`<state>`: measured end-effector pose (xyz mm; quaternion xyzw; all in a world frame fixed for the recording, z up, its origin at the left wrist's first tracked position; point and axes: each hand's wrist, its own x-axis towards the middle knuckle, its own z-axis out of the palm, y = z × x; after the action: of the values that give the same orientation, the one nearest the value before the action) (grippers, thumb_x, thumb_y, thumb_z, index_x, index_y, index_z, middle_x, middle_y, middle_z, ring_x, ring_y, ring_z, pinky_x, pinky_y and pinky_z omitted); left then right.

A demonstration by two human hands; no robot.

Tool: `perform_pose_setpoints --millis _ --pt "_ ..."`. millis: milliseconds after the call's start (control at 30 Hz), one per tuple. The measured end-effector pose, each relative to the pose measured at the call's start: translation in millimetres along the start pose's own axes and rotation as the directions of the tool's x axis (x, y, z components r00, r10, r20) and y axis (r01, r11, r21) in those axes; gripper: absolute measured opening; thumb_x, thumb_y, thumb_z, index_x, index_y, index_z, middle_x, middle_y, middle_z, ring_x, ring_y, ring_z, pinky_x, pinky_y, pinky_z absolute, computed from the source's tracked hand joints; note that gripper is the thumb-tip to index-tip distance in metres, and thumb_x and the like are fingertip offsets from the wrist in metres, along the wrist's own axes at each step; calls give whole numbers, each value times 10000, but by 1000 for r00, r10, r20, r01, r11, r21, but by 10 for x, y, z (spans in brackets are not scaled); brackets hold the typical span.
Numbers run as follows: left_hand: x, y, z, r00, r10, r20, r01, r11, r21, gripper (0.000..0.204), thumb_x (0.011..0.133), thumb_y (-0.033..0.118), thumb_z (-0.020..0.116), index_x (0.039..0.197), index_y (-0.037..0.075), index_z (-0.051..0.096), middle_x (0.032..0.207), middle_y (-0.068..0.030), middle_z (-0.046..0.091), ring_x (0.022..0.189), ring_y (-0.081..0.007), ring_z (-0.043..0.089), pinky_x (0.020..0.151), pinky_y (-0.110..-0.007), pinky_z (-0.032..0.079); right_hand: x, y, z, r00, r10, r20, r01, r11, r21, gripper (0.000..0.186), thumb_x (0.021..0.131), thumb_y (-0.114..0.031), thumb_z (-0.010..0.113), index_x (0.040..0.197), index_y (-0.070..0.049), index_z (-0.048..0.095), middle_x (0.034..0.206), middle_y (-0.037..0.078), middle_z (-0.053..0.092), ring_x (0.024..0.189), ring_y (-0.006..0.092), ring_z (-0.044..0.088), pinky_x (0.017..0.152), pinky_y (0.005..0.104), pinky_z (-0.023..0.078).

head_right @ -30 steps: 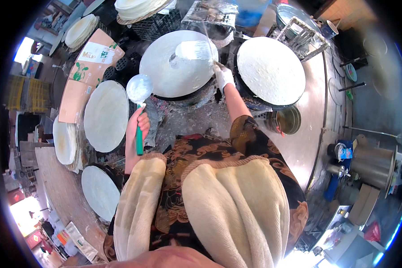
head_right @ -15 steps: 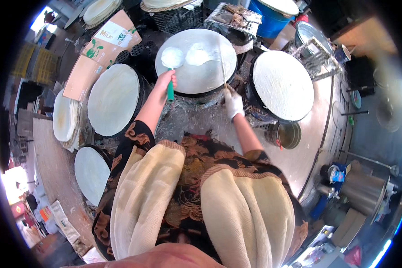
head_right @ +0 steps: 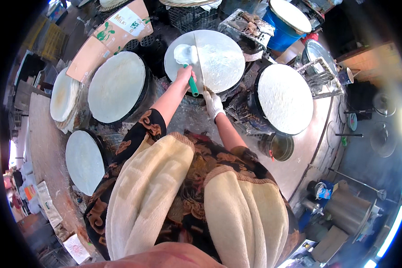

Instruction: The person ladles batter onto a hot griddle and spreads it into a thin circle using a wooden tool. They then flip the crepe and stack it with others. The process is repeated continuously throughout the clip.

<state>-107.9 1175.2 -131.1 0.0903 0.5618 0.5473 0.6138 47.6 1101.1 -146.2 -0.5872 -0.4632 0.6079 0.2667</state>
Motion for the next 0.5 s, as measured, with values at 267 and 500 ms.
perform_pose_setpoints --millis 267,500 --pt "-369 272 -738 810 42 585 340 778 -528 198 914 209 572 798 102 453 527 55 389 394 -48 385 349 -172 320 -267 -666 -453 976 -129 -174 118 990 -76 387 886 -339 553 1187 -104 617 653 5 552 462 66 447 407 235 395" --pt "-1133 706 -777 757 237 609 113 871 -479 87 951 244 496 930 159 494 524 83 376 396 -22 365 329 -174 291 -352 315 -339 954 -160 252 203 967 -153 397 877 -267 595 1191 -26 598 791 23 638 577 79 528 510 227 414"
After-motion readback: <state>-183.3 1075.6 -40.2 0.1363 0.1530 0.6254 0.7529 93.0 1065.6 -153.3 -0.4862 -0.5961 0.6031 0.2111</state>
